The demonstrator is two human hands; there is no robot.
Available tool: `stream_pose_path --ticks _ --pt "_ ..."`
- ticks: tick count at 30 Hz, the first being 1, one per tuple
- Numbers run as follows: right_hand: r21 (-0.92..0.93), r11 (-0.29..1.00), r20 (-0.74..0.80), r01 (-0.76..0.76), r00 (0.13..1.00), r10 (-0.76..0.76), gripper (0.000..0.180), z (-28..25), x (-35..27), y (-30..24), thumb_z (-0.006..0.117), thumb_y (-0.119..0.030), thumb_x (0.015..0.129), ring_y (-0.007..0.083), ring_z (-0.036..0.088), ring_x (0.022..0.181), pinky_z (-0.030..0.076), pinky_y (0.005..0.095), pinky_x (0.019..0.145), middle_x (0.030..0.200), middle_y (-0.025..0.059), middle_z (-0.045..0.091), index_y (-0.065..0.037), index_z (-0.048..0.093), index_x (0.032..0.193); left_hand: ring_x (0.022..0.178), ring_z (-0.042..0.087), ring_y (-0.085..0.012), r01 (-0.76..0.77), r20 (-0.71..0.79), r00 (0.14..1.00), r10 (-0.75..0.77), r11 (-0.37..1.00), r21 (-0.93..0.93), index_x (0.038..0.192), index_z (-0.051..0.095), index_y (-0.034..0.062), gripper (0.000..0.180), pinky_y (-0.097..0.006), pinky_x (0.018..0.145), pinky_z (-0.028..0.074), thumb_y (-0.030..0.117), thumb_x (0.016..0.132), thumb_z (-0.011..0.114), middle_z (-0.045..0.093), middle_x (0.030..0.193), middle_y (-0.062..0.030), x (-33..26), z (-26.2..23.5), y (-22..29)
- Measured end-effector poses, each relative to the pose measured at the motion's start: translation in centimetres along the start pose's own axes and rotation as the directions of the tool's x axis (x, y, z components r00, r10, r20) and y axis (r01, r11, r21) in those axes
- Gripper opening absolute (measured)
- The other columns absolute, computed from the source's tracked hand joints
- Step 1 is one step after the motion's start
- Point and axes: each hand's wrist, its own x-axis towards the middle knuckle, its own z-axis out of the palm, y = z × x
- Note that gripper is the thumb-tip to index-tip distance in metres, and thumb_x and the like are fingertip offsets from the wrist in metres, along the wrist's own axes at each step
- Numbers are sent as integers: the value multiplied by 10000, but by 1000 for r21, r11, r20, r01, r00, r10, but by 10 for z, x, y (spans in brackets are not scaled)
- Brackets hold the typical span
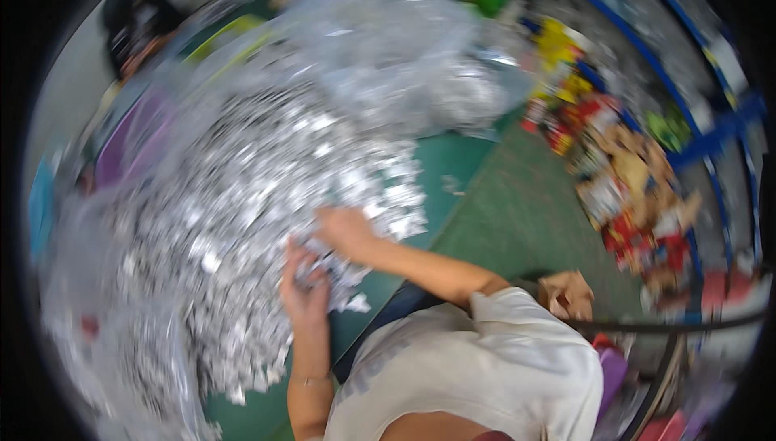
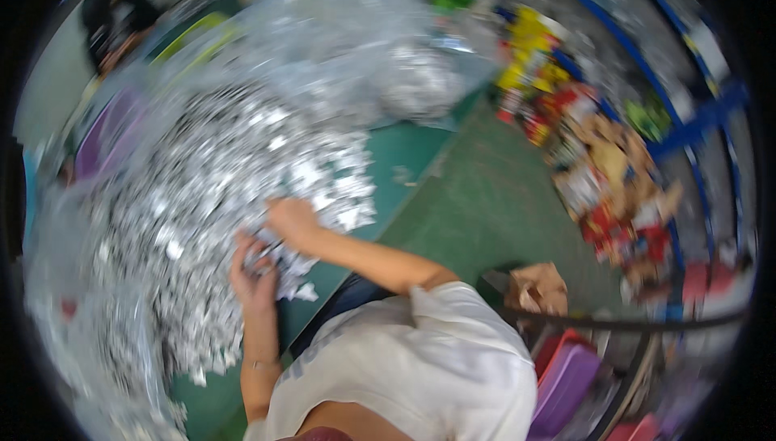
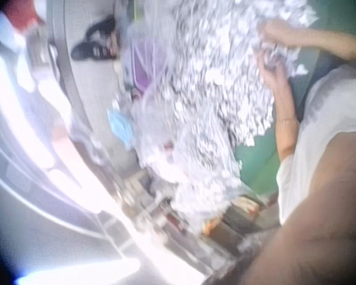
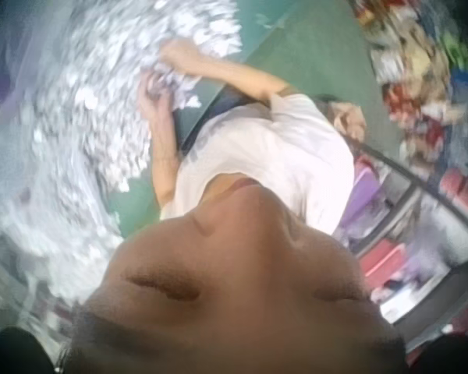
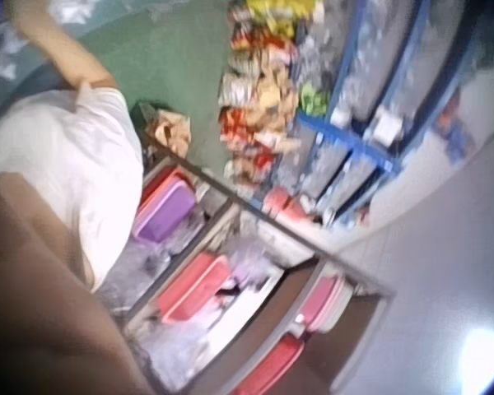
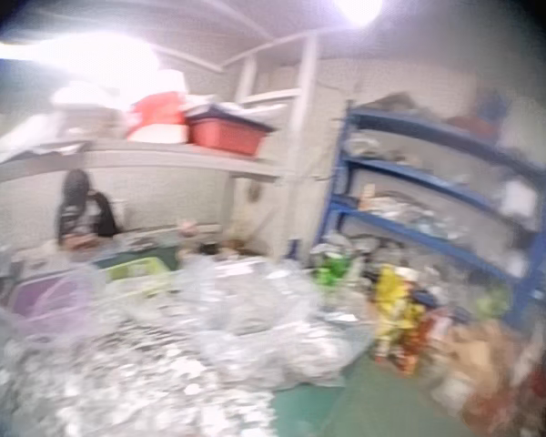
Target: The person sorts silver butterfly-shaped decorative items by hand from a large pile on a green table, picking up individual pieces and placing some into a small white container while moving others aside into bags.
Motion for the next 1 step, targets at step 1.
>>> stream_pose_path --ticks 1 --pt "-20 998 -46 -59 997 58 351 -19 -5 19 681 -257 698 331 610 885 469 444 780 941 178 620 -69 607 986 804 485 -90 65 40 997 -66 998 10 1304 383 75 586 -202 591 377 44 762 605 544 1062 -31 12 15 -18"
